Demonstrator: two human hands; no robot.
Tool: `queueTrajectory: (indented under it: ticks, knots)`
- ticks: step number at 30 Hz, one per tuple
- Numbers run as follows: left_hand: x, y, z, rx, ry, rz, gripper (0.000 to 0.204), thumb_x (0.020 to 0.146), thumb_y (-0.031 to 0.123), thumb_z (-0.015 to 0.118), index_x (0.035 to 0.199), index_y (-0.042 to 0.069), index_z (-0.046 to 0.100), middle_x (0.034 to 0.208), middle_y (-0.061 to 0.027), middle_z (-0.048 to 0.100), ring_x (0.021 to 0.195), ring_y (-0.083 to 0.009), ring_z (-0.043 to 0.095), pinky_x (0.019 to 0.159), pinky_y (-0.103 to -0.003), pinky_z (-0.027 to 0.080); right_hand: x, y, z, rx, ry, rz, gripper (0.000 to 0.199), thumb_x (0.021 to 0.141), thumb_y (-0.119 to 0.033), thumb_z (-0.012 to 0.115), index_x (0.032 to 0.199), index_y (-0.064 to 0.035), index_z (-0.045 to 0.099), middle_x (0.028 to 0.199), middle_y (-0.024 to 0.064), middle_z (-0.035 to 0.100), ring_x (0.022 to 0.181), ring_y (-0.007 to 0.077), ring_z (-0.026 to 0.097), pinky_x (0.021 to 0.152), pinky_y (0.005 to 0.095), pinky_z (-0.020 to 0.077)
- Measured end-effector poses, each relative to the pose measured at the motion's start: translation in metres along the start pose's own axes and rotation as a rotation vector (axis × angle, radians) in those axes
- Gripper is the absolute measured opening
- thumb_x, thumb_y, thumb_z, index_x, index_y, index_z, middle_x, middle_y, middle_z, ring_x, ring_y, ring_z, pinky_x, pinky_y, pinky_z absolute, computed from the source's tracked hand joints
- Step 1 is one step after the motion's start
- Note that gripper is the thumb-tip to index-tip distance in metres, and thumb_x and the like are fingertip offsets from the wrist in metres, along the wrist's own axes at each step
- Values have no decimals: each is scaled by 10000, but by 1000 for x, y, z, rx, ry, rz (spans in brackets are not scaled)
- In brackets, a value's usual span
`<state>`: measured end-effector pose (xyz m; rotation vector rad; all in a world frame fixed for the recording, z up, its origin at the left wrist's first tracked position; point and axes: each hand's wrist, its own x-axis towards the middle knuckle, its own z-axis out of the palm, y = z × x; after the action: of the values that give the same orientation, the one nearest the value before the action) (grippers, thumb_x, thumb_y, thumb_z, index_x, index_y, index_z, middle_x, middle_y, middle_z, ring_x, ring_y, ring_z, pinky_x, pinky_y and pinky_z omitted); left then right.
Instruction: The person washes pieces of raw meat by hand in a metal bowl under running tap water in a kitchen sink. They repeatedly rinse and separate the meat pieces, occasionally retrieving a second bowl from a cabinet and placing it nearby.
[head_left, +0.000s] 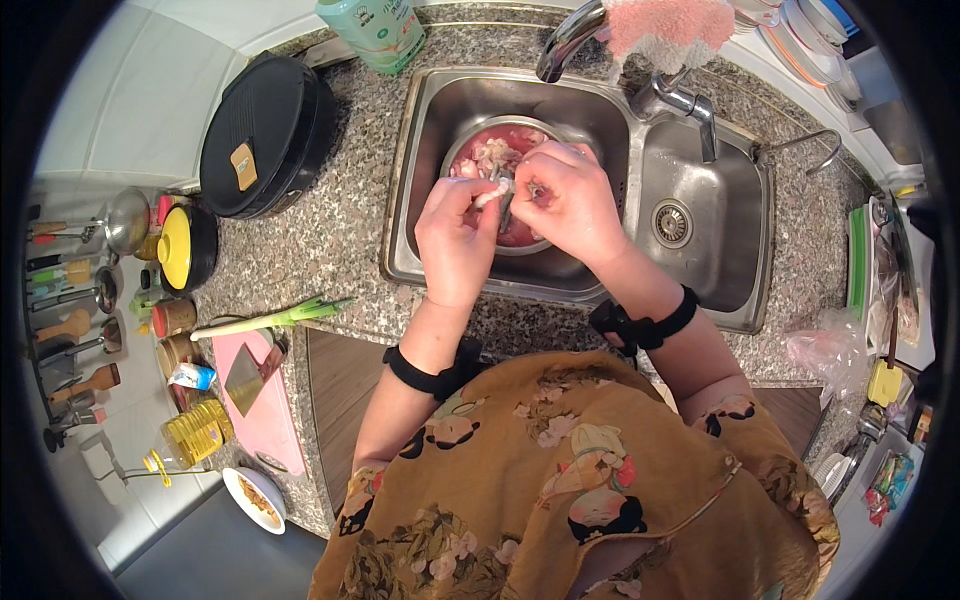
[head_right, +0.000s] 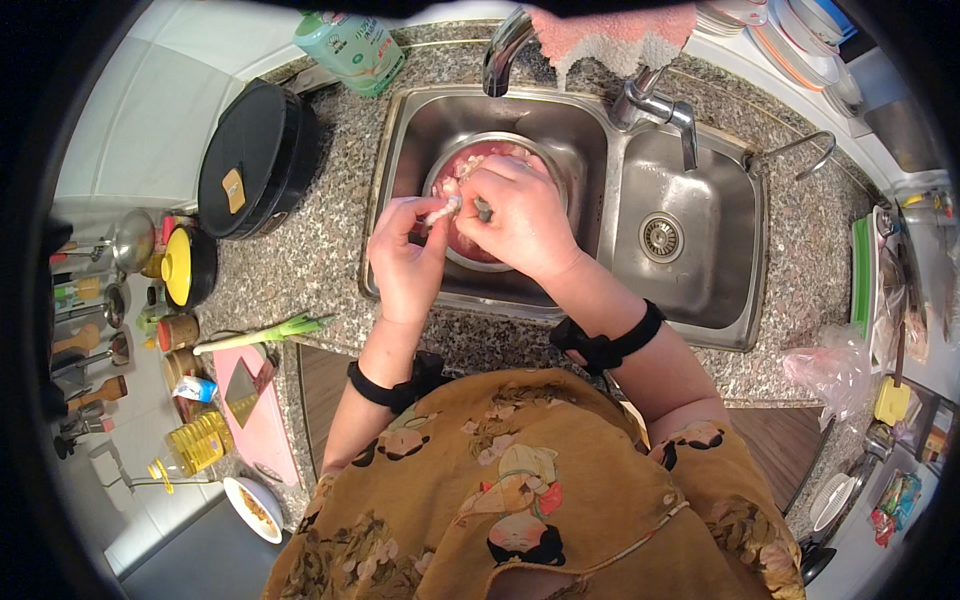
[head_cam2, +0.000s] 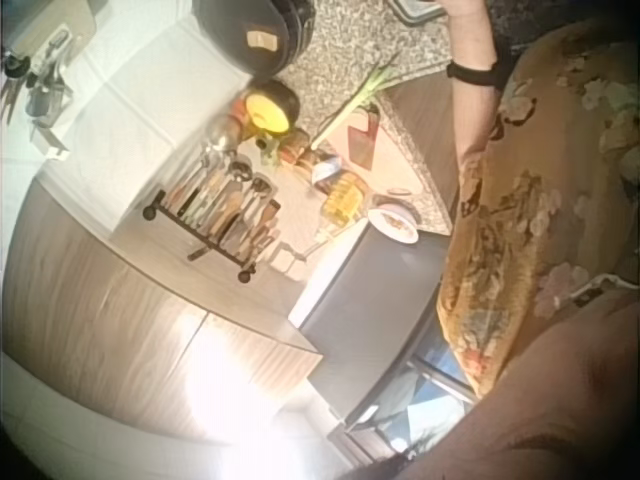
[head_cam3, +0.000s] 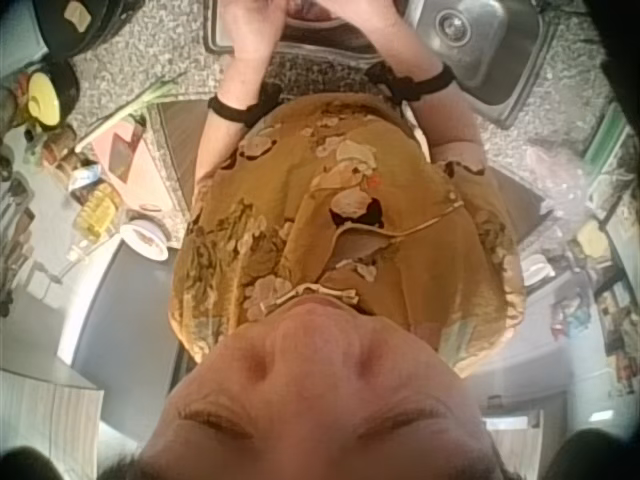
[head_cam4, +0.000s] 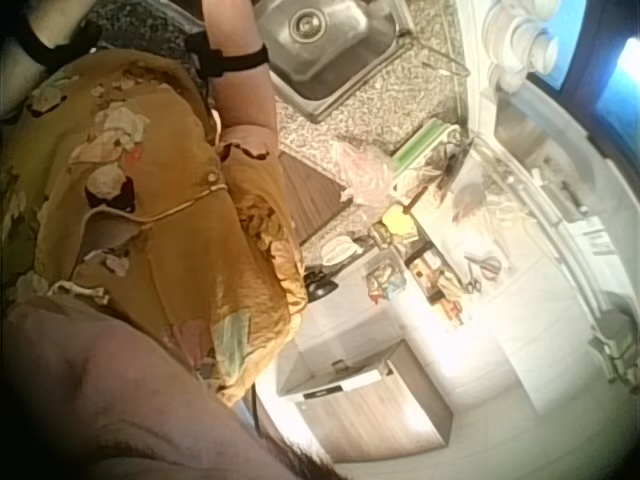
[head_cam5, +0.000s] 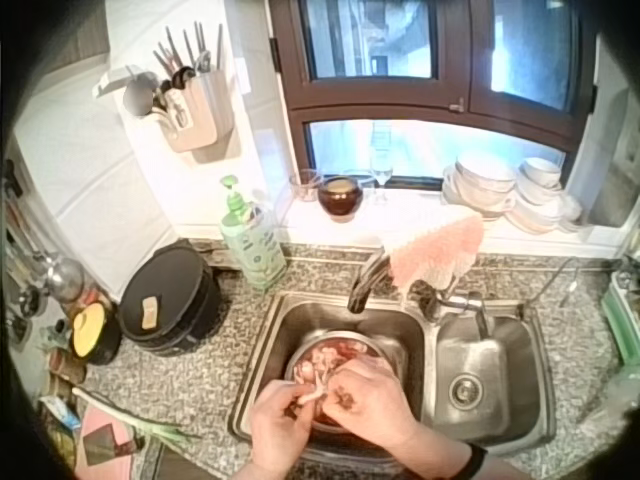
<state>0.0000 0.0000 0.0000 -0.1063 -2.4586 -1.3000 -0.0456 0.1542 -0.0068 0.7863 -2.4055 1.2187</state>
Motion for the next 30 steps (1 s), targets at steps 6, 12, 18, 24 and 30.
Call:
queueTrajectory:
  ticks: [6, 12, 18, 24, 30]
  knots:
    - [-3, -7, 5, -1, 62, 37, 204, 736, -70, 661, 915, 28, 651, 903, -91, 609, 752, -177, 610, 673, -260, 507, -3, -2, -3, -5, 48, -93, 111, 697, -109, 701, 789, -90, 641, 863, 31, 631, 806, 226, 611, 773, 357, 449]
    - [-4, -5, 3, -6, 57, -5, 199, 733, -71, 663, 906, 27, 653, 891, -87, 609, 757, -179, 611, 672, -261, 509, -6, -3, 1, -79, 37, -157, 144, 704, -108, 728, 834, -81, 672, 888, 34, 637, 821, 200, 625, 769, 335, 461]
    - [-3, -9, 5, 61, 78, 92, 171, 730, -36, 670, 881, 43, 653, 874, -96, 596, 722, -227, 619, 602, -296, 515, -8, -2, 3, -103, 15, -143, 125, 716, -130, 712, 824, -86, 667, 891, 26, 630, 824, 200, 622, 803, 348, 447]
    - [-4, -6, 4, 30, 56, 3, 160, 726, -11, 688, 877, 26, 650, 862, -96, 598, 683, -203, 617, 608, -295, 512, -7, -2, 0, -84, 28, -138, 117, 722, -130, 688, 809, -88, 624, 850, 32, 600, 758, 225, 615, 734, 364, 470]
    - [-3, -5, 3, 44, 55, -20, 167, 725, 0, 708, 880, 31, 654, 816, -78, 620, 672, -178, 592, 617, -263, 474, -11, -6, 5, 51, -24, 11, 146, 720, -123, 687, 804, -81, 575, 780, 64, 568, 664, 267, 601, 557, 373, 497]
